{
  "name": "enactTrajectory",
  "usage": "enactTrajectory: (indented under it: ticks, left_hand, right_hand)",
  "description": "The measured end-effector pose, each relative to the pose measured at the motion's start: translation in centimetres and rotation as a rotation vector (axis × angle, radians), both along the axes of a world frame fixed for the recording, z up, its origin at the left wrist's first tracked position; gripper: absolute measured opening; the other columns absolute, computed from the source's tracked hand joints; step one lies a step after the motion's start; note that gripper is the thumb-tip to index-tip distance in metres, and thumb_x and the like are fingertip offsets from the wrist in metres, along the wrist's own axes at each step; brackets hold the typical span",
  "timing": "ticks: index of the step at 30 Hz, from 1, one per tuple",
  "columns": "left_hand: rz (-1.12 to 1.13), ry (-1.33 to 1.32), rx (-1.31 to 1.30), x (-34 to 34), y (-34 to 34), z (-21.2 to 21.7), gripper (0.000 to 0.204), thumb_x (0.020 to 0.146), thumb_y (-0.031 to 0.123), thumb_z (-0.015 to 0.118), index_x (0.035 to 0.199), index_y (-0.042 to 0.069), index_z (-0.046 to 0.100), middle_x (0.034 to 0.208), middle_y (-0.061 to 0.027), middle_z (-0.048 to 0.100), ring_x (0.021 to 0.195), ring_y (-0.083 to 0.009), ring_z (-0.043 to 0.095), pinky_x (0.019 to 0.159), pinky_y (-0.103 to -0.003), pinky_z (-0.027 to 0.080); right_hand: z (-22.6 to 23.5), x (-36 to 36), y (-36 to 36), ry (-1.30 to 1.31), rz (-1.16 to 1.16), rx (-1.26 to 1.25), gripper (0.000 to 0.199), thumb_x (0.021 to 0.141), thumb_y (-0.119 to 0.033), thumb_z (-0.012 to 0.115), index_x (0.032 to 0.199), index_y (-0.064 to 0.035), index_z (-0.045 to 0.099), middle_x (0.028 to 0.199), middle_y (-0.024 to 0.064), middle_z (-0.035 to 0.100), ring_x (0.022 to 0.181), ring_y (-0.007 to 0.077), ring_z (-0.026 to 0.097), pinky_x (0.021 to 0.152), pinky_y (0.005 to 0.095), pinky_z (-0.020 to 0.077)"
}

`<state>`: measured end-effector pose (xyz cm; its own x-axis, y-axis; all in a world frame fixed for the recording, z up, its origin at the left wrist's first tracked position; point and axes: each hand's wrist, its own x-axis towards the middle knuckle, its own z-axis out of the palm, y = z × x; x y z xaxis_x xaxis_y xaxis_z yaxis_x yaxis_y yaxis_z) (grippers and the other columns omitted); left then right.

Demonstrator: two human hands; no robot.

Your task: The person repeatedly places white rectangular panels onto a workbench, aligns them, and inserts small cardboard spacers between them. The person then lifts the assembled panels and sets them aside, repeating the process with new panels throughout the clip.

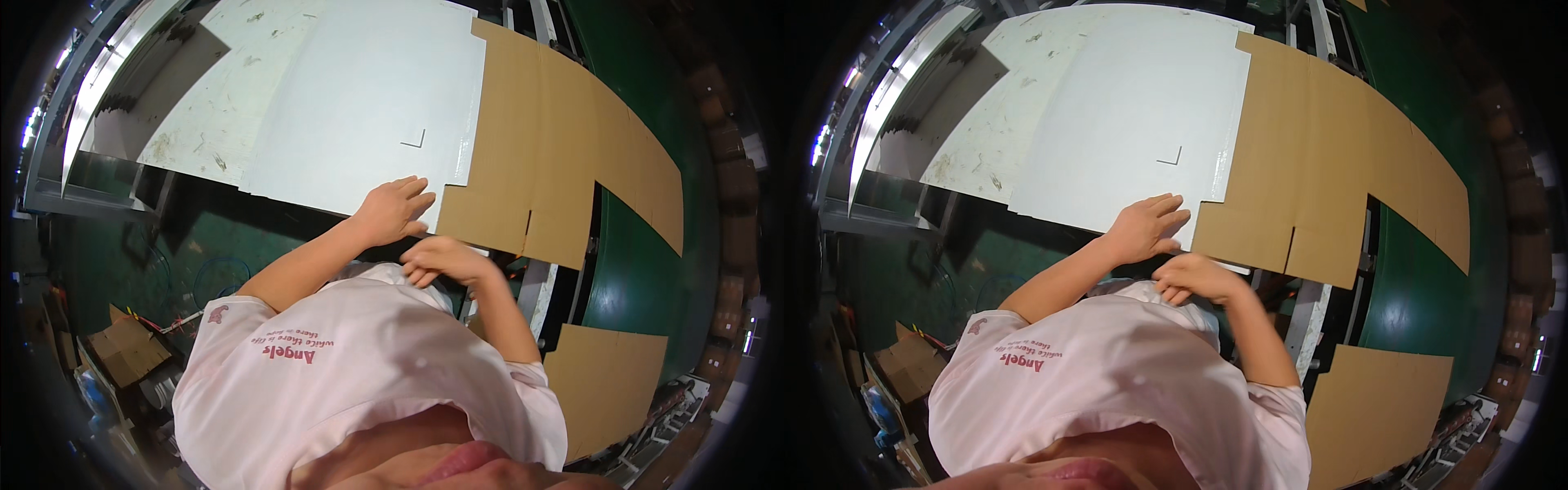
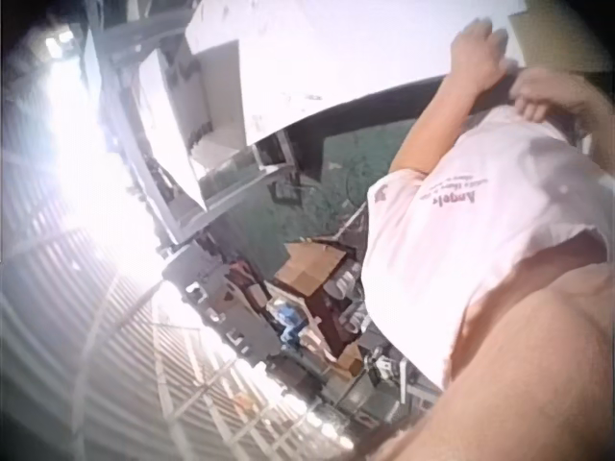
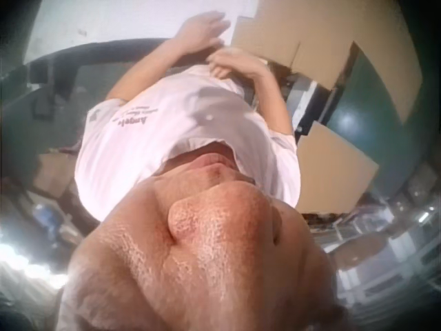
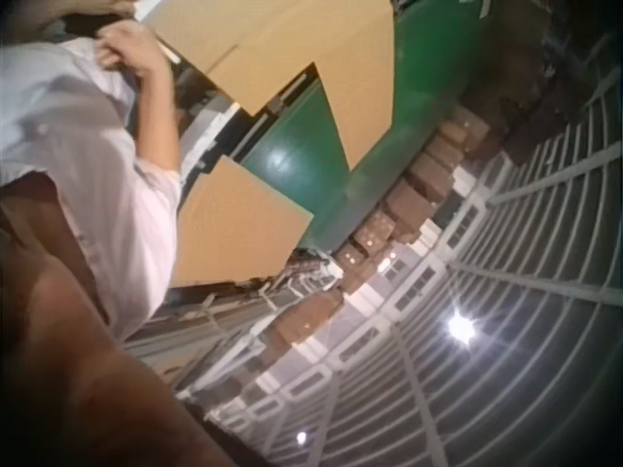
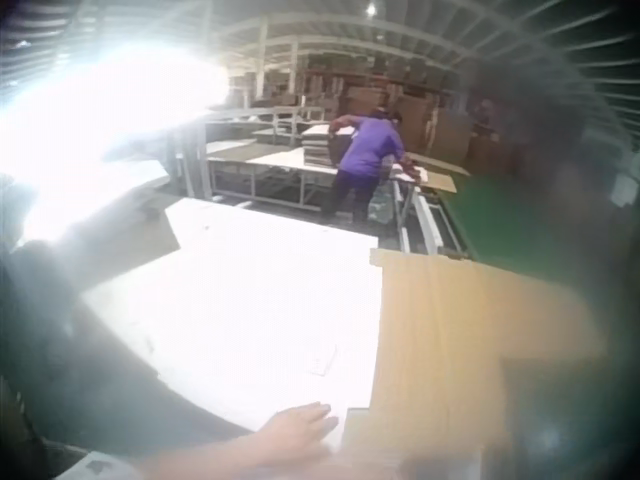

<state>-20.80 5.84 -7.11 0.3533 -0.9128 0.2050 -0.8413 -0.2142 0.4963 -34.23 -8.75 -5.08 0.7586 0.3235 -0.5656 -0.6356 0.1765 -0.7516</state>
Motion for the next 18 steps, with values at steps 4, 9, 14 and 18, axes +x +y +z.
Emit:
enactTrajectory:
  ticks: [4, 9, 14, 18]
  left_hand:
    - [0.029, -0.269, 0.258, -1.7, -1.4, 1.9, 0.065, 0.069, 0.04, 0.076, 0.124, 0.016, 0.052, 0.131, -0.011, 0.046, 0.121, -0.0313, 0.044, 0.095, -0.043, 0.041]
    - [-0.053, -0.275, 0.174, -1.7, -2.9, 1.5, 0.054, 0.071, 0.03, 0.075, 0.118, 0.013, 0.054, 0.13, -0.0093, 0.047, 0.123, -0.0298, 0.042, 0.098, -0.047, 0.038]
    - [-0.116, -0.228, 0.137, -2.1, -2.8, 0.7, 0.025, 0.076, 0.023, 0.067, 0.097, 0.009, 0.062, 0.127, -0.0076, 0.051, 0.126, -0.0297, 0.04, 0.104, -0.051, 0.032]
    - [-0.094, -0.192, 0.141, -2.1, -2.8, -0.4, 0.026, 0.07, 0.017, 0.07, 0.093, 0.009, 0.061, 0.126, -0.0075, 0.054, 0.125, -0.0296, 0.043, 0.105, -0.053, 0.033]
  right_hand:
    - [1.1, -2.5, -14.9, -0.319, -0.88, -0.556, 0.03, 0.087, -0.011, 0.061, 0.114, 0.0035, 0.059, 0.108, 0.0162, 0.065, 0.09, 0.0188, 0.065, 0.077, 0.0302, 0.0533]
    - [-3.5, -5.4, -32.8, -0.208, -0.787, -1.759, 0.048, 0.08, -0.009, 0.069, 0.124, 0.0026, 0.054, 0.116, 0.0138, 0.062, 0.103, 0.022, 0.06, 0.087, 0.0325, 0.0489]
    - [5.9, -3.6, -32.7, -0.333, -0.657, -1.294, 0.042, 0.07, -0.001, 0.073, 0.109, 0.006, 0.058, 0.102, 0.0104, 0.067, 0.087, 0.0213, 0.065, 0.077, 0.0327, 0.052]
    - [11.6, 4.7, -20.0, -0.709, -0.37, -0.905, 0.038, 0.077, -0.016, 0.072, 0.11, -0.0014, 0.059, 0.116, 0.0137, 0.062, 0.102, 0.0238, 0.062, 0.088, 0.0351, 0.0491]
